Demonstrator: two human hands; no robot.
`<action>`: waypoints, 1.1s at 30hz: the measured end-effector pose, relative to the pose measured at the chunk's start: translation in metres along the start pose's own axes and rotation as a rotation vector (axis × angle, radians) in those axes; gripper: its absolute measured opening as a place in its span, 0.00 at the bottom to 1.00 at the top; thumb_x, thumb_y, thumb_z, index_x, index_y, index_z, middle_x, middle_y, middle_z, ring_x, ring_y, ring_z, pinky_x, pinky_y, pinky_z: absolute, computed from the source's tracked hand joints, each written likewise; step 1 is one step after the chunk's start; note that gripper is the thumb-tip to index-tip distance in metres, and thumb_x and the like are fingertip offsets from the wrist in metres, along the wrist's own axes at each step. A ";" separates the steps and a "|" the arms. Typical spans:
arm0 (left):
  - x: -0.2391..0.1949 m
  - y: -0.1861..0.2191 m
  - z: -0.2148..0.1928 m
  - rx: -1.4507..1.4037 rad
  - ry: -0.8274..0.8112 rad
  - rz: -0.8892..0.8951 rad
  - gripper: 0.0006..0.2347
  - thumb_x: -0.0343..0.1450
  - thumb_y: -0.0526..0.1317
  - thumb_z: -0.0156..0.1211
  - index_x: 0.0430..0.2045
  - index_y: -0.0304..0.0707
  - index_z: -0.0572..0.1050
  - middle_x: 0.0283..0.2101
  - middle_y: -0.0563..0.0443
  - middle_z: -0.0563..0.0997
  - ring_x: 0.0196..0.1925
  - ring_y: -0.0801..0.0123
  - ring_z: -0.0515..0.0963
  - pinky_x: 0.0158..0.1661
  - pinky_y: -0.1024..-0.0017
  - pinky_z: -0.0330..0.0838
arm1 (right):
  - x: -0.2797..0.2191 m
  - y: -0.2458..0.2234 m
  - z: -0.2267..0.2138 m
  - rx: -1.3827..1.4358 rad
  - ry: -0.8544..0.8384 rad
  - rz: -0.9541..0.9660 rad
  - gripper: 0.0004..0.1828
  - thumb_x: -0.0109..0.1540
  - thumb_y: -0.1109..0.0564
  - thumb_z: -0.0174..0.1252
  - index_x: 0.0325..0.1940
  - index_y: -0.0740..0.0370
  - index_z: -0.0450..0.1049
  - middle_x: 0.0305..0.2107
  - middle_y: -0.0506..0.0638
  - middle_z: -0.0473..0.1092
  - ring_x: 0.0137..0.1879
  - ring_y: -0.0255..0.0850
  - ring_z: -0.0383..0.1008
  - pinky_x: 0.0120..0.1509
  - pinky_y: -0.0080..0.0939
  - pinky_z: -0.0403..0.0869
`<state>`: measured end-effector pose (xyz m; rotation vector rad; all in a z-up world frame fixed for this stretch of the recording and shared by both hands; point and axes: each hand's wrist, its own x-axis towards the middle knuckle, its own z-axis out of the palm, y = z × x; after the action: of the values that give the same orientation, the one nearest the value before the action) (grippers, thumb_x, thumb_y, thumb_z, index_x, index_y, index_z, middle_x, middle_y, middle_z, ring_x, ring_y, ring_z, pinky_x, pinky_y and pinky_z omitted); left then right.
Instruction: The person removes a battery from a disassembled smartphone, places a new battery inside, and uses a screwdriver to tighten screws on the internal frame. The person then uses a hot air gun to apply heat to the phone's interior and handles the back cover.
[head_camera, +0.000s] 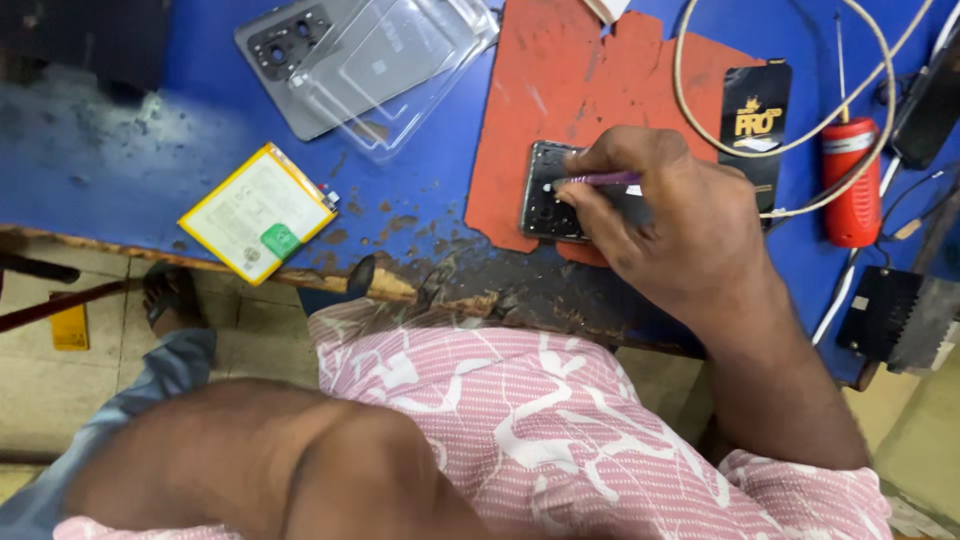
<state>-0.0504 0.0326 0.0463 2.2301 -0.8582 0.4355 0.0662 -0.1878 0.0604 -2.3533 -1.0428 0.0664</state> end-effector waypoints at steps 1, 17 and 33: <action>-0.001 0.000 -0.001 0.034 -0.005 -0.008 0.10 0.71 0.29 0.65 0.45 0.31 0.76 0.48 0.44 0.79 0.52 0.51 0.81 0.56 0.57 0.75 | 0.002 -0.001 0.000 0.066 0.019 -0.065 0.19 0.63 0.67 0.66 0.50 0.69 0.63 0.41 0.59 0.77 0.46 0.46 0.82 0.47 0.39 0.81; 0.016 -0.031 -0.032 0.427 0.051 -0.121 0.16 0.73 0.35 0.70 0.54 0.29 0.75 0.54 0.39 0.76 0.55 0.46 0.76 0.57 0.53 0.70 | -0.037 0.092 -0.024 -0.136 0.321 0.079 0.11 0.64 0.79 0.65 0.44 0.70 0.78 0.41 0.55 0.77 0.47 0.41 0.79 0.52 0.38 0.77; 0.027 -0.078 -0.008 0.555 -0.095 -0.427 0.31 0.66 0.40 0.77 0.62 0.30 0.70 0.57 0.35 0.72 0.60 0.46 0.71 0.59 0.54 0.66 | -0.042 0.051 -0.030 -0.154 -0.143 -0.002 0.43 0.50 0.52 0.75 0.65 0.68 0.66 0.54 0.61 0.70 0.60 0.58 0.70 0.64 0.54 0.70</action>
<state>0.0224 0.0678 0.0281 2.8728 -0.2979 0.3948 0.0786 -0.2588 0.0525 -2.5165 -1.1555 0.1603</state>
